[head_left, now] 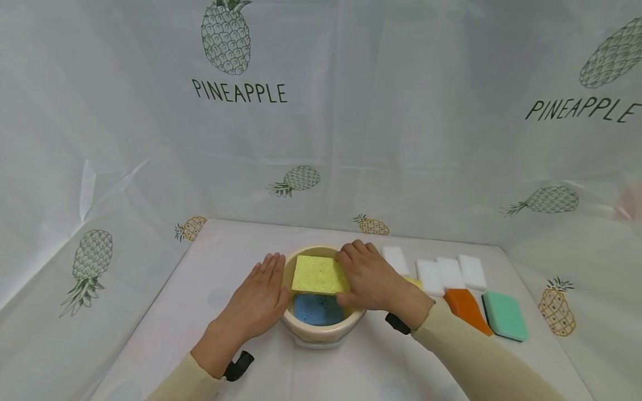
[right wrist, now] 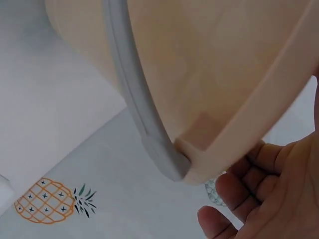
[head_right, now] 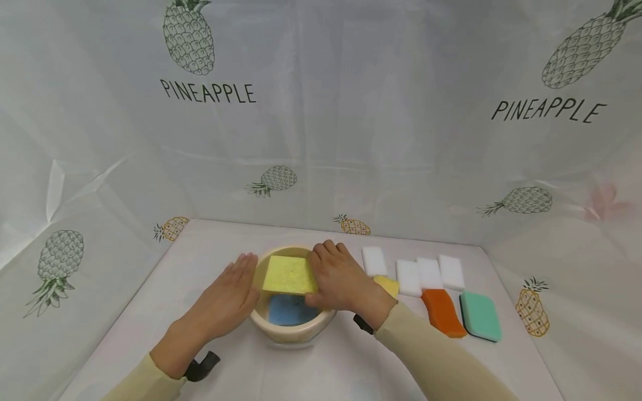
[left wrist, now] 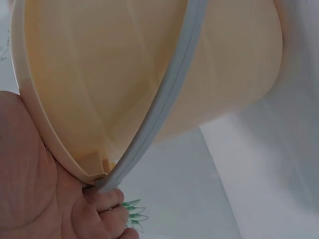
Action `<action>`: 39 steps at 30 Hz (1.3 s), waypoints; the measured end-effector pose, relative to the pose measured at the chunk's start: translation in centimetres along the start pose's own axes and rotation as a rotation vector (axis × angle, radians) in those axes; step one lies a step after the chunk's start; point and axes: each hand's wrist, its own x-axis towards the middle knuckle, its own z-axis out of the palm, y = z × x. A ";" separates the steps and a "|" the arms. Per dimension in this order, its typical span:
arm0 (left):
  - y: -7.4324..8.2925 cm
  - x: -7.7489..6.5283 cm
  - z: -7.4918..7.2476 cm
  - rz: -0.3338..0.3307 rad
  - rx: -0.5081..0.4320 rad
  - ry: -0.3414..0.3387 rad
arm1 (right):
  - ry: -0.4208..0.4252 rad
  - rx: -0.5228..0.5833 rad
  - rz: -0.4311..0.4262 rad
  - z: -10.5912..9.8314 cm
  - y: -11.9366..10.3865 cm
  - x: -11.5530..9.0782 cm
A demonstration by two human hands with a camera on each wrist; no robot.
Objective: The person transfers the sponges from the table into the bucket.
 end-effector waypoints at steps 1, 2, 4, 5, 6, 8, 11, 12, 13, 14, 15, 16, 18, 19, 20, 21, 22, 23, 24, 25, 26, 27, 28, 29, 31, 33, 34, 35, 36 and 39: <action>0.0 0.0 0.0 0.000 -0.003 -0.001 | -0.012 0.002 -0.003 0.1 0.0 0.0; 0.0 0.0 0.0 0.000 -0.006 -0.001 | -0.024 0.007 -0.005 0.2 -0.1 0.1; 0.0 0.0 0.0 -0.002 -0.013 -0.001 | -0.048 0.022 -0.009 0.3 -0.1 0.1; 0.0 0.0 -0.1 -0.002 -0.018 -0.001 | -0.059 0.030 -0.011 0.3 -0.2 0.1; 0.0 0.0 -0.1 -0.004 -0.021 -0.002 | -0.069 0.035 -0.010 0.3 -0.2 0.2; 0.0 0.0 -0.1 -0.005 -0.029 -0.005 | -0.090 0.045 -0.009 0.4 -0.2 0.2; 0.0 0.1 -0.1 -0.009 -0.034 -0.012 | -0.115 0.044 -0.012 0.4 -0.3 0.3; 0.0 0.1 -0.1 -0.010 -0.036 -0.014 | -0.123 0.040 -0.015 0.5 -0.2 0.4; 0.0 0.2 -0.1 -0.012 -0.037 -0.016 | -0.130 0.036 -0.019 0.5 -0.2 0.4; 0.0 0.2 0.0 -0.012 -0.036 -0.014 | -0.136 0.032 -0.023 0.5 -0.2 0.5; 0.0 0.1 0.0 -0.011 -0.037 -0.011 | -0.141 0.030 -0.027 0.6 -0.2 0.5; 0.0 0.1 0.0 -0.010 -0.037 -0.009 | -0.146 0.027 -0.030 0.6 -0.2 0.6; 0.0 0.1 0.1 -0.008 -0.038 -0.004 | -0.156 0.022 -0.035 0.6 -0.2 0.7; -0.1 0.1 0.1 -0.006 -0.037 -0.001 | -0.162 0.020 -0.036 0.6 -0.2 0.8; -0.1 0.1 0.1 -0.004 -0.037 0.001 | -0.167 0.019 -0.037 0.6 -0.2 0.8; -0.1 0.1 0.2 -0.004 -0.037 0.002 | -0.173 0.015 -0.038 0.7 -0.2 0.9; -0.1 0.1 0.2 -0.004 -0.037 0.002 | -0.177 0.011 -0.037 0.7 -0.3 1.0; -0.1 0.1 0.2 -0.003 -0.037 0.002 | -0.181 0.010 -0.038 0.7 -0.3 1.0; -0.1 0.1 0.2 -0.004 -0.037 0.003 | -0.186 0.005 -0.038 0.7 -0.3 1.1; -0.1 0.1 0.2 -0.004 -0.038 0.004 | -0.190 0.002 -0.038 0.7 -0.3 1.1; -0.1 0.1 0.2 -0.004 -0.039 0.005 | -0.194 -0.002 -0.038 0.7 -0.3 1.2; -0.1 0.0 0.2 -0.005 -0.040 0.006 | -0.197 -0.005 -0.038 0.7 -0.3 1.2; 0.0 0.0 0.2 -0.005 -0.042 0.007 | -0.199 -0.007 -0.037 0.7 -0.4 1.2; 0.0 0.0 0.2 -0.006 -0.042 0.007 | -0.200 -0.010 -0.037 0.7 -0.4 1.2; 0.0 0.0 0.1 -0.006 -0.043 0.008 | -0.200 -0.018 -0.039 0.7 -0.4 1.2; 0.0 0.0 0.1 -0.007 -0.044 0.010 | -0.198 -0.027 -0.041 0.8 -0.4 1.2; 0.0 0.0 0.1 -0.007 -0.045 0.011 | -0.197 -0.031 -0.043 0.8 -0.4 1.2; 0.0 0.0 0.1 -0.007 -0.045 0.013 | -0.195 -0.034 -0.044 0.8 -0.4 1.2; 0.0 0.0 0.1 -0.007 -0.046 0.014 | -0.193 -0.036 -0.045 0.9 -0.4 1.2; 0.0 0.0 0.1 -0.005 -0.045 0.019 | -0.191 -0.041 -0.044 0.9 -0.4 1.2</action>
